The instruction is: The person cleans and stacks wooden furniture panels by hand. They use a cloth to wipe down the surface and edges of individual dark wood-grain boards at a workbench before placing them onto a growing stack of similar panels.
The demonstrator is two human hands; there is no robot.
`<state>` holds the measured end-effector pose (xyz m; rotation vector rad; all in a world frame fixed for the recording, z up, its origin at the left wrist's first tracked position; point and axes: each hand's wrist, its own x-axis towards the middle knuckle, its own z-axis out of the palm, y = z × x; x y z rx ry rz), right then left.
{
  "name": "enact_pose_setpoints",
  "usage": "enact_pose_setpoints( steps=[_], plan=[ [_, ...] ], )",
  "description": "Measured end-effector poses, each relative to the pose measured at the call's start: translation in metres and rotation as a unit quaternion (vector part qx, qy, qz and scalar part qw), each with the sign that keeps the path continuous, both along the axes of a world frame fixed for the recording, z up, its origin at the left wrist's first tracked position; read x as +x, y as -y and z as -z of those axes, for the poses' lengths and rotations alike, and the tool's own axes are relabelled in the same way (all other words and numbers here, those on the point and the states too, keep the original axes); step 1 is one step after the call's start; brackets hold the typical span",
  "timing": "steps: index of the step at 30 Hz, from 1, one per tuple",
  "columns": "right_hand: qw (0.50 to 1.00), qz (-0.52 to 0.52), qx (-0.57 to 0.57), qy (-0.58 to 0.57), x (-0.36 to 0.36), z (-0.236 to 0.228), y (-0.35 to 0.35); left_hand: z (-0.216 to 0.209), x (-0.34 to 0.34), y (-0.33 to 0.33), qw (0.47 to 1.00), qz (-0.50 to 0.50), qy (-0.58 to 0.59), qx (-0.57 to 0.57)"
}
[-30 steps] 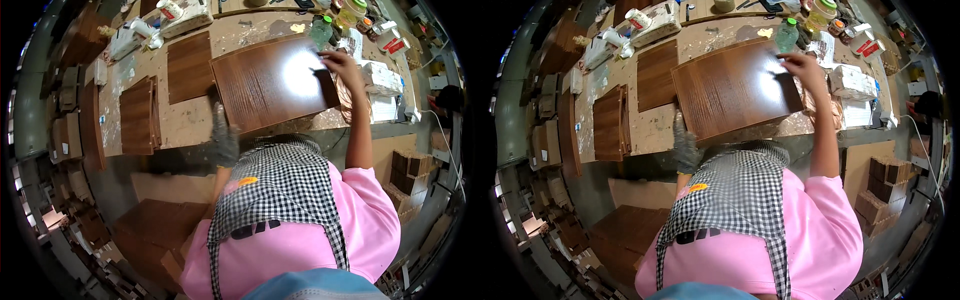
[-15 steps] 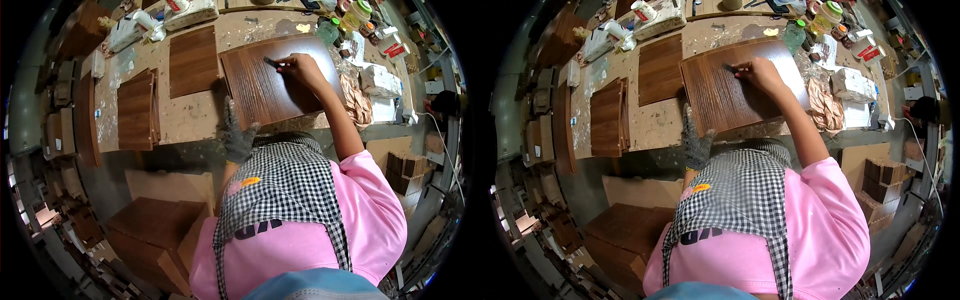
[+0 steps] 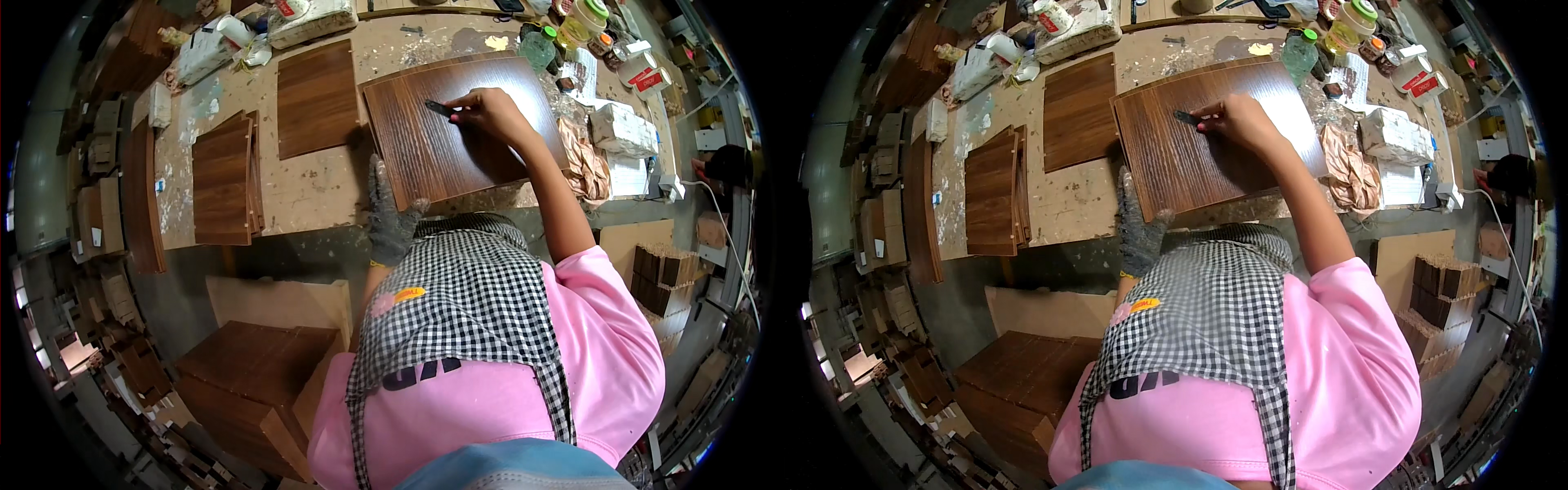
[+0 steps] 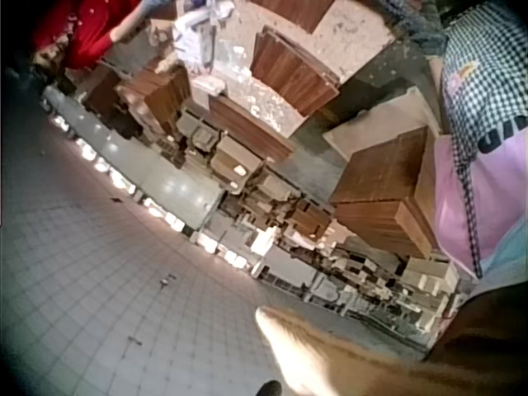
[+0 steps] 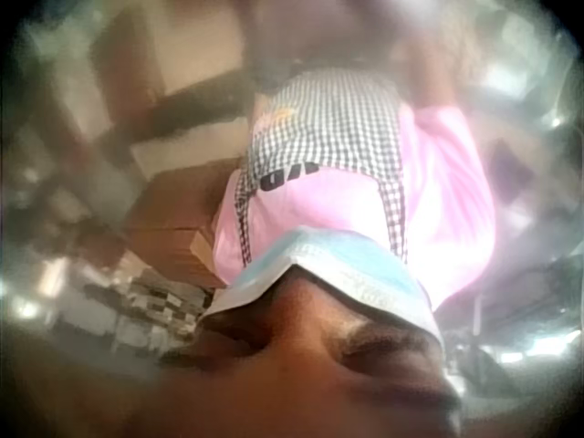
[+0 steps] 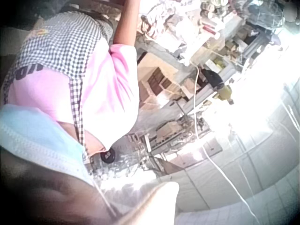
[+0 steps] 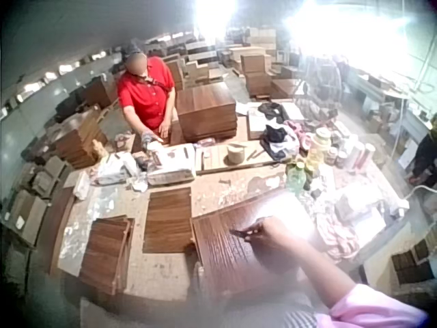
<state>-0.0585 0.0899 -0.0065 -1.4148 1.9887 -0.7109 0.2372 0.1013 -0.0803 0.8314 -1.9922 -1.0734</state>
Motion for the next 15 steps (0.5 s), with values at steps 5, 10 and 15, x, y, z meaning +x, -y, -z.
enact_pose_setpoints(
  steps=[5,10,15],
  plan=[
    [0.998,-0.04,-0.009,0.038,0.014,-0.003,-0.007,0.004,0.011,0.003,1.0,0.009,-0.016,0.023],
    [0.968,-0.248,-0.033,-0.011,0.056,-0.02,-0.054,-0.002,0.01,0.005,0.997,0.014,0.053,0.051],
    [0.971,-0.226,-0.073,-0.009,0.052,-0.023,-0.047,-0.003,0.016,0.001,0.996,-0.005,0.061,0.06]
  ],
)
